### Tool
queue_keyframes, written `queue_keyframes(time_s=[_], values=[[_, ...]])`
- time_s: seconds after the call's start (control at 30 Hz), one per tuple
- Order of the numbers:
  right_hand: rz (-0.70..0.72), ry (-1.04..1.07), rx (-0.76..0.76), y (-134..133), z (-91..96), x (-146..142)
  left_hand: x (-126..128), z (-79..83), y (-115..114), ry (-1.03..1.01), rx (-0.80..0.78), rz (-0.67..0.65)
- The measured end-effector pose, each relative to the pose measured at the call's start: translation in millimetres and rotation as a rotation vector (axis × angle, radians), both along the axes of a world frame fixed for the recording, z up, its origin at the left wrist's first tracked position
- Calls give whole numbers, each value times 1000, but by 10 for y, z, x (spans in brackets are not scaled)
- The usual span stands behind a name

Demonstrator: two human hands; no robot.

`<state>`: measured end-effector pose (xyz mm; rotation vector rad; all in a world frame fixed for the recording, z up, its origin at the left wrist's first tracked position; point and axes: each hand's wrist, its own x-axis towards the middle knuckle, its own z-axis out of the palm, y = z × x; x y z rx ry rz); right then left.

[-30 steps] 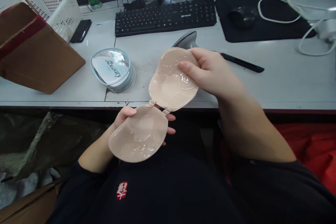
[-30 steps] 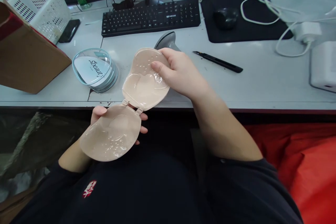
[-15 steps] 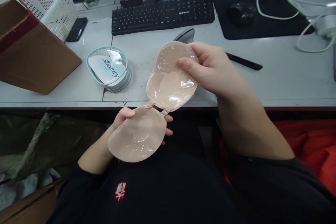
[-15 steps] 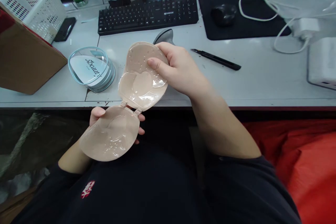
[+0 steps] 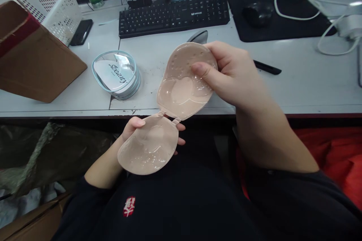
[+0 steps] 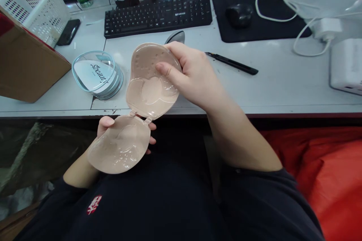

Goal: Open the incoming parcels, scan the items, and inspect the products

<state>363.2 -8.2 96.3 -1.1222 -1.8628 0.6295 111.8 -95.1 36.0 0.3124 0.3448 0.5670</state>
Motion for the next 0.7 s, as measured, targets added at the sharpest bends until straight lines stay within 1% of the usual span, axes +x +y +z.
queue_keyframes(time_s=[0.1,0.2,0.37,0.5,0.6,0.7], values=[[-21,-41,39,-25,12,3,-6,-29,5,20,9,-1],[-38,-47,38,-43,8,-4,-11,-60,0,38,17,14],[-24,10,-24,12,-42,-31,-6,-98,-20,23,17,25],[8,-59,-76,120,-59,-55,-6,-142,-21,19,81,8],[8,-116,-96,172,-26,-72,-8,-137,-24,71,110,-2],[18,-124,-88,188,17,-84,-4,-101,-30,83,98,25]])
